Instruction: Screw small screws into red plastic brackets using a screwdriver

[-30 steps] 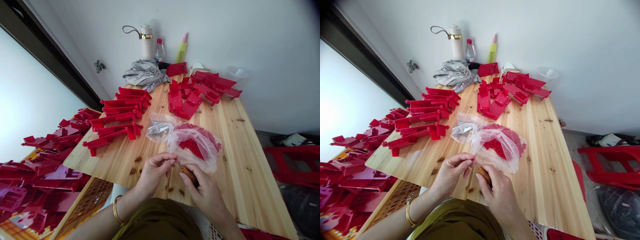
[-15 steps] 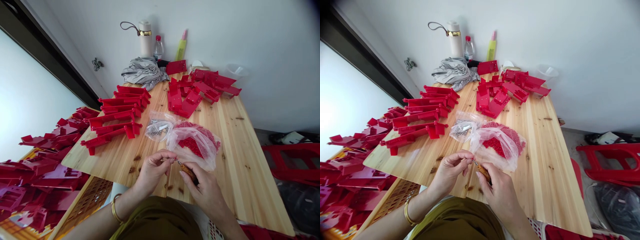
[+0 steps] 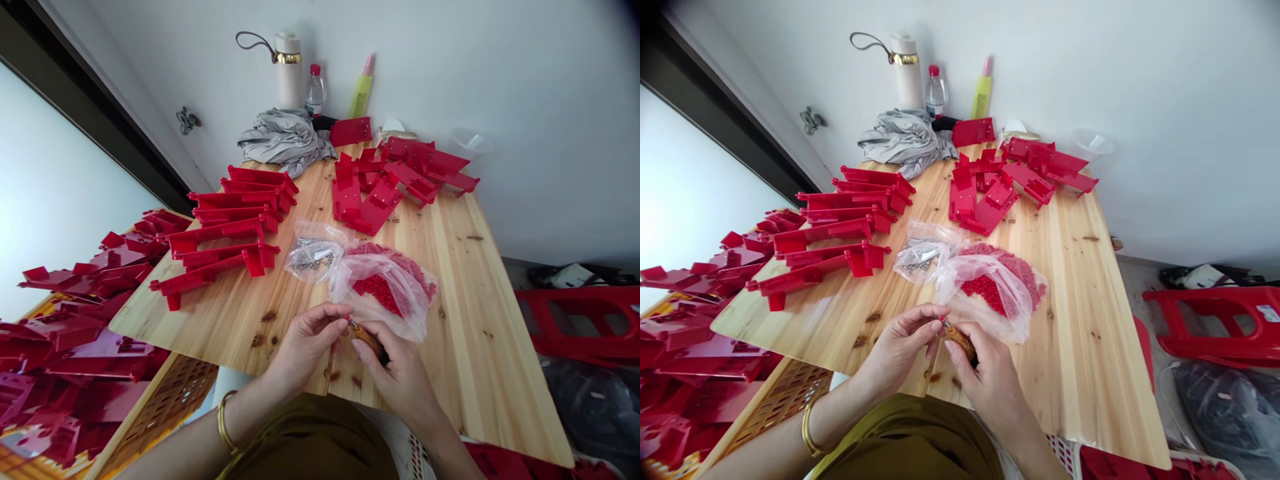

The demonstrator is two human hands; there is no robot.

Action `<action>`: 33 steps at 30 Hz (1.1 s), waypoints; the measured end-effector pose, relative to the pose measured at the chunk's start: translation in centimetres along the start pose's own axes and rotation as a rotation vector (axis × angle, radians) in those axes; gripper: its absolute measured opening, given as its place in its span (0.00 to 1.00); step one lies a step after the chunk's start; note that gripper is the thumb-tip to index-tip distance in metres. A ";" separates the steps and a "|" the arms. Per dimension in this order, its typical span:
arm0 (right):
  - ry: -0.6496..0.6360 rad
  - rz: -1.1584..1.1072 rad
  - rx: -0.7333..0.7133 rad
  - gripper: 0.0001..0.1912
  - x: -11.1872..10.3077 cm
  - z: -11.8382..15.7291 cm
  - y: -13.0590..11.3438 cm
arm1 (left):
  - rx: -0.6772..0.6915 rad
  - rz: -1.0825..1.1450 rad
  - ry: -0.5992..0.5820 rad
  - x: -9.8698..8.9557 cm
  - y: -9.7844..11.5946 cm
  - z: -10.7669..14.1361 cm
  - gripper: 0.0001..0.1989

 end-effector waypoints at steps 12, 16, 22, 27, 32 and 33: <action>0.007 -0.115 0.144 0.12 0.0 0.4 0.5 | 0.366 -0.833 0.007 -3.3 3.1 0.5 0.12; 0.012 -0.135 0.165 0.12 0.1 0.6 1.0 | 0.436 -1.168 0.059 -6.2 4.8 0.1 0.07; -0.011 -0.124 0.151 0.10 0.4 0.6 1.2 | 0.461 -1.452 -0.097 -4.4 2.6 0.3 0.07; -0.019 -0.135 0.164 0.09 0.4 0.7 1.2 | 0.468 -1.796 -0.252 -2.0 1.8 0.9 0.10; -0.006 -0.149 0.172 0.09 0.4 0.9 1.3 | 0.453 -1.929 -0.361 -1.7 2.6 0.6 0.11; -0.009 -0.148 0.172 0.09 0.4 1.0 1.4 | 0.469 -1.892 -0.347 -2.0 2.8 0.4 0.11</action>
Point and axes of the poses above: each hand's wrist, its own z-axis away from the middle knuckle, its own x-axis out of the palm, y = z × x, the point moved 4 cm from there along -z, towards the middle knuckle, and after that the axes turned 2 degrees about z, right-handed, at the moved point
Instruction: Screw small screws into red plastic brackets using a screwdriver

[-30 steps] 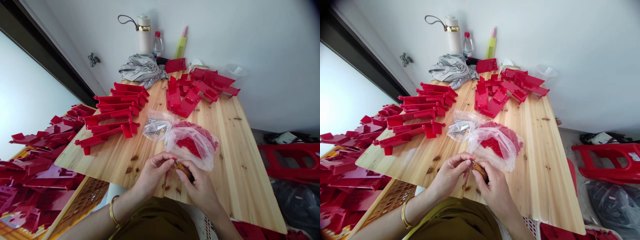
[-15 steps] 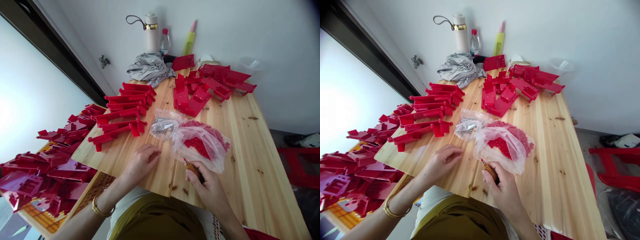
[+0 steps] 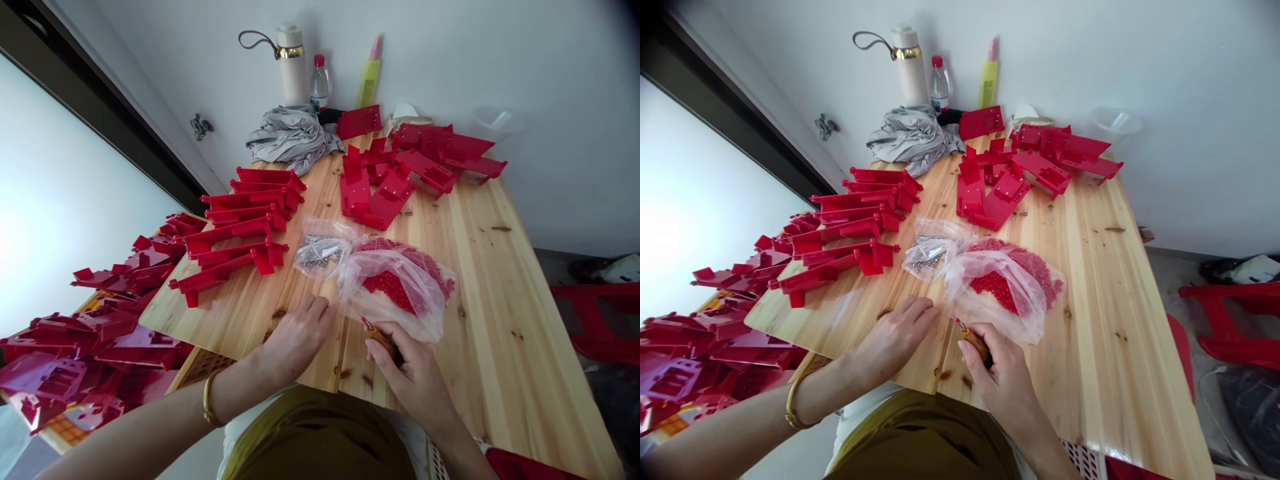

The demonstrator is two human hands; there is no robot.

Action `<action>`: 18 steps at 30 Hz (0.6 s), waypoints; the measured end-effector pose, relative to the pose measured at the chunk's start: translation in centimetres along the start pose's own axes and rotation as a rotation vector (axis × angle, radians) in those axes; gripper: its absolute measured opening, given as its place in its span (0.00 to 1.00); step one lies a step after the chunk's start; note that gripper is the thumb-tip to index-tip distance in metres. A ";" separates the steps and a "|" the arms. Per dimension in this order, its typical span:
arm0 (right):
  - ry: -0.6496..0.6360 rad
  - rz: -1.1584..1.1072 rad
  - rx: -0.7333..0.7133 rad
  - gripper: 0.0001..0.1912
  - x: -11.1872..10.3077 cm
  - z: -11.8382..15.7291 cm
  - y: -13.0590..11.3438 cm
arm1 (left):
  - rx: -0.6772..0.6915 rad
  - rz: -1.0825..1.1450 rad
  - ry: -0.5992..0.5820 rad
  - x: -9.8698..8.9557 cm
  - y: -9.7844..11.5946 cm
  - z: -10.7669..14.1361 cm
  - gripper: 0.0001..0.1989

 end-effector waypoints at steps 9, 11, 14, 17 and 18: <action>-0.058 0.018 0.025 0.13 0.3 0.3 0.7 | 0.023 -0.054 0.009 0.5 -0.5 0.8 0.09; -0.070 0.006 0.027 0.13 0.4 0.3 0.7 | 0.067 -0.151 -0.031 0.3 0.2 0.6 0.08; -0.068 0.012 -0.012 0.11 0.7 0.4 0.7 | 0.127 -0.247 -0.029 0.2 0.5 0.1 0.07; -0.052 0.017 -0.055 0.10 1.1 0.4 0.7 | 0.122 -0.125 0.052 0.4 -0.3 -0.5 0.07; -0.049 0.012 -0.064 0.10 1.2 0.3 0.7 | 0.081 -0.014 0.113 0.3 -0.8 -0.7 0.08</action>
Point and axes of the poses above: each hand's wrist, its own z-axis away from the middle knuckle, its own x-axis out of the palm, y = z × x, the point moved 4 cm from there along -z, towards the middle knuckle, and after that the axes turned 2 degrees about z, right-handed, at the moved point
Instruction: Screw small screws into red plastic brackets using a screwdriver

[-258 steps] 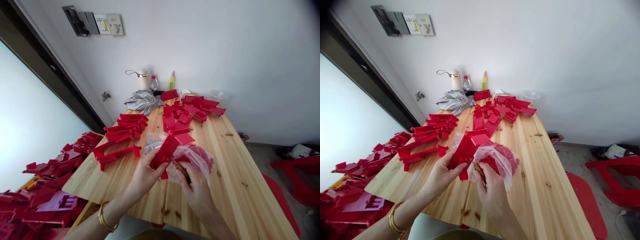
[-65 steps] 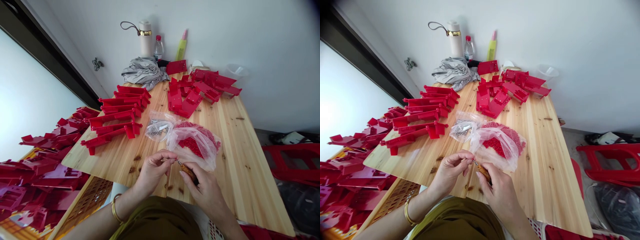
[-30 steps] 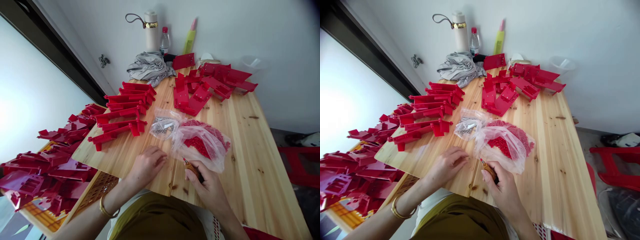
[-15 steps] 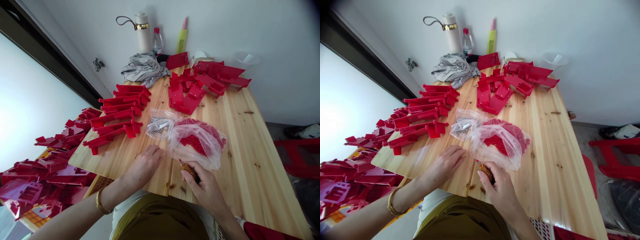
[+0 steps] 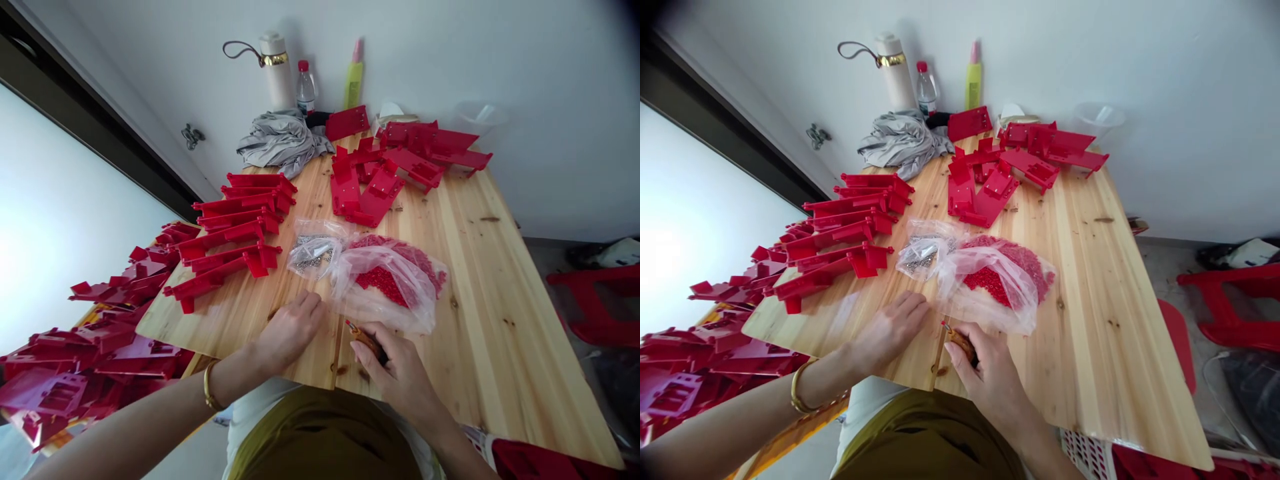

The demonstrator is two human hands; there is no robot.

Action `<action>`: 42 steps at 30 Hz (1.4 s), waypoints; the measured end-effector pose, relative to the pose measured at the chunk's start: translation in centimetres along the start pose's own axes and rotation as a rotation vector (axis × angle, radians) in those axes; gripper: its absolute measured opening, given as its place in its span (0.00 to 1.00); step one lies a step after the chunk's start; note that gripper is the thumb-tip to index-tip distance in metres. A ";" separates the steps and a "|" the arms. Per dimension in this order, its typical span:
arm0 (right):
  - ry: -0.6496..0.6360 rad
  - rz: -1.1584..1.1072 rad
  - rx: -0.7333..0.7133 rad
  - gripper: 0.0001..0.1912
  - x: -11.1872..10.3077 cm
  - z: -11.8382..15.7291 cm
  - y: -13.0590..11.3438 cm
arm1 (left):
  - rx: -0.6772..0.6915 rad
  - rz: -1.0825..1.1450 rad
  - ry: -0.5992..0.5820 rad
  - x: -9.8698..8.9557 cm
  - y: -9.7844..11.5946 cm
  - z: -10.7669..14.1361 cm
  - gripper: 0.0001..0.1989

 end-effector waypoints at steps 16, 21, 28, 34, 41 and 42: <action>0.051 0.091 -0.100 0.10 1.9 -1.1 -0.2 | -0.713 1.328 0.313 0.4 0.6 0.7 0.10; 0.106 0.042 -0.129 0.10 2.0 -1.0 -0.4 | -0.680 1.381 0.357 0.1 0.8 0.7 0.13; 0.210 -0.079 -0.238 0.08 0.5 -1.4 -1.2 | -0.602 1.527 0.267 -0.7 1.9 -0.3 0.13; 0.317 -0.238 -0.145 0.11 -2.1 -1.1 -0.5 | -0.357 0.845 0.260 -5.8 -2.1 -7.9 0.18; 0.359 -0.270 -0.113 0.15 -3.0 -1.1 0.3 | -0.628 0.689 0.284 -5.7 -12.2 -22.9 0.15; 0.360 -0.261 -0.126 0.16 -2.9 -1.1 0.3 | -0.594 0.727 0.278 -5.2 -12.3 -24.1 0.13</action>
Point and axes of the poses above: each hand's wrist, its own z-axis away from the middle knuckle, its own x-axis out of the palm, y = z × x, the point moved 4 cm from there along -z, towards the middle knuckle, and after that the axes turned 2 degrees about z, right-handed, at the moved point
